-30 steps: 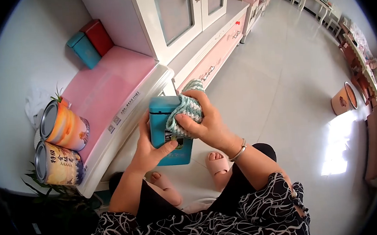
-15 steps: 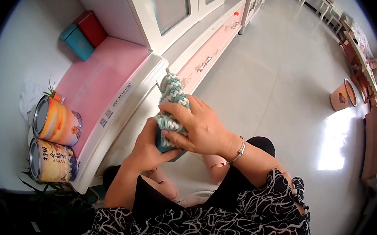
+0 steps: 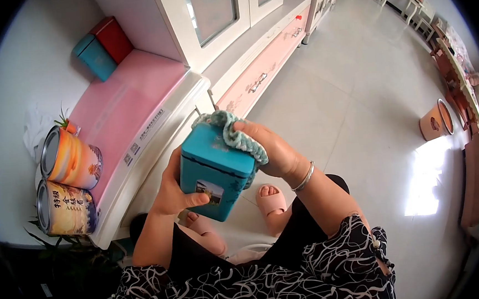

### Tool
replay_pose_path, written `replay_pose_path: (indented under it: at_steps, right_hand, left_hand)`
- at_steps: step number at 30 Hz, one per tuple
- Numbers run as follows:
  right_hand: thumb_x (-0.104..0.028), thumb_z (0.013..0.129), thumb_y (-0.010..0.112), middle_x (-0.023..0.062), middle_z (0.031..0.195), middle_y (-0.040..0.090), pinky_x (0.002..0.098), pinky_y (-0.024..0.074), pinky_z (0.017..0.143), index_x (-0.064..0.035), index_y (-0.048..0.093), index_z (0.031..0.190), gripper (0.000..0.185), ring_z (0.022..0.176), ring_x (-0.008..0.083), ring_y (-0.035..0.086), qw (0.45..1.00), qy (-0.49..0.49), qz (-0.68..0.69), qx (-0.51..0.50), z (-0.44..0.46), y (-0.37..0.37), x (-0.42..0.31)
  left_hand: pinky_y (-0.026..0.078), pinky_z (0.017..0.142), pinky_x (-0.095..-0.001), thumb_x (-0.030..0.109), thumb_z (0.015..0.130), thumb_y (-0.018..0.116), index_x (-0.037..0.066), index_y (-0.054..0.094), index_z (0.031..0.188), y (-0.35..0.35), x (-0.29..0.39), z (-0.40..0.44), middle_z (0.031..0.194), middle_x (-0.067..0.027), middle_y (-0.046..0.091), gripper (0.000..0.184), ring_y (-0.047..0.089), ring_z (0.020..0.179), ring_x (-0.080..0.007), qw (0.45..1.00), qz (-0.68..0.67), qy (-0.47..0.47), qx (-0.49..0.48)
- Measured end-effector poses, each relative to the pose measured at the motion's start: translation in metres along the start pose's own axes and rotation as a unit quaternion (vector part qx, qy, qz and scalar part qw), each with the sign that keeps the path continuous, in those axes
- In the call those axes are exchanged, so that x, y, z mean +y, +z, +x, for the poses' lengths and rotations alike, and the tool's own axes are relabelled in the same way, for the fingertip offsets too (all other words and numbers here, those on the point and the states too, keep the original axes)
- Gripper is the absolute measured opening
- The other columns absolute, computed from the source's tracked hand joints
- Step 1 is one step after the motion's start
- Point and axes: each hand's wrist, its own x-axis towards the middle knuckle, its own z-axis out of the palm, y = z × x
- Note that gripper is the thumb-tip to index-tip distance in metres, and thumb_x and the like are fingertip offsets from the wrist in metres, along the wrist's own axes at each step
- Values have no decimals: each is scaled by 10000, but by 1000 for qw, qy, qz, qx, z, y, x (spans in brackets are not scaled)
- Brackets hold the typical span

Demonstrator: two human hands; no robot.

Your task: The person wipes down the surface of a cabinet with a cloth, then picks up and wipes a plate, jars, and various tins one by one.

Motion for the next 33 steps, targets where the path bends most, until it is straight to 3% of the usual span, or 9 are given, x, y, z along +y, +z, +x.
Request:
replay_pose_path:
  at_steps: [6, 13, 16, 19, 22, 24, 27, 31, 33]
  right_hand:
    - [-339, 913, 404, 58, 1183, 459, 270, 366, 901, -43, 356, 1262, 460, 1047, 124, 446, 992, -84, 86, 34, 3, 3, 21]
    - [-291, 887, 495, 90, 1224, 385, 297, 311, 951, -17, 169, 1336, 619, 1112, 152, 373, 962, -211, -172, 31, -7, 31, 41]
    - [-297, 852, 550, 145, 1196, 421, 322, 353, 917, 12, 167, 1324, 682, 1095, 211, 427, 924, -277, -252, 74, -6, 33, 45]
    - [-288, 792, 618, 276, 1129, 449, 386, 393, 868, 36, 176, 1313, 756, 1062, 390, 448, 775, -348, -520, 88, -10, 35, 42]
    - [-276, 791, 617, 270, 1207, 382, 414, 357, 907, 29, 190, 1316, 742, 1086, 415, 409, 725, -423, -540, 60, -9, 40, 55]
    - [-295, 815, 581, 233, 1253, 353, 391, 305, 959, 24, 180, 1325, 723, 1153, 358, 376, 752, -402, -518, 72, -11, 43, 56]
    - [-358, 889, 428, 142, 1262, 364, 312, 251, 989, -11, 192, 1337, 615, 1181, 223, 337, 924, -316, -209, 43, -3, 46, 47]
    - [-415, 919, 337, 78, 1197, 440, 257, 301, 954, -22, 309, 1294, 544, 1091, 139, 404, 957, -210, -189, 61, -1, 36, 38]
    - [-429, 916, 339, 63, 1130, 506, 256, 369, 899, -31, 409, 1225, 509, 1014, 124, 475, 997, -67, -29, 29, 8, 26, 45]
  left_hand:
    - [349, 935, -337, 236, 603, 805, 23, 272, 1308, 3, -8, 0, 1197, -103, 449, 910, 435, 1107, -202, 993, -80, 28, 79]
    - [366, 907, -307, 368, 734, 687, 38, 243, 1314, -2, -11, 2, 1206, -89, 435, 801, 448, 1076, -186, 984, -119, 44, 123]
    - [350, 924, -315, 406, 747, 662, 19, 203, 1330, 14, 0, 6, 1264, -111, 374, 837, 414, 1119, -196, 962, 22, 114, 249]
    - [330, 948, -359, 473, 711, 669, 38, 66, 1357, 12, 1, 3, 1322, -125, 279, 985, 344, 1179, -224, 971, 17, 140, 192]
    - [328, 956, -392, 536, 634, 701, 80, -34, 1363, 10, 2, -2, 1339, -125, 218, 1131, 319, 1195, -252, 980, 28, 139, 139]
    - [333, 956, -395, 560, 595, 711, 86, -29, 1362, 12, -3, -3, 1325, -127, 224, 1167, 318, 1194, -246, 987, 18, 104, 123]
    - [348, 943, -415, 450, 619, 751, 90, -31, 1360, 16, -6, -11, 1319, -133, 228, 1136, 318, 1193, -263, 990, -7, 89, 104]
    - [361, 928, -422, 301, 605, 773, 84, 31, 1359, 20, -7, -20, 1310, -150, 248, 1080, 333, 1183, -280, 994, -30, 82, 70]
    - [376, 912, -411, 280, 584, 776, 63, 69, 1351, 15, -5, -22, 1275, -158, 306, 1065, 365, 1160, -275, 992, -48, 78, 84]
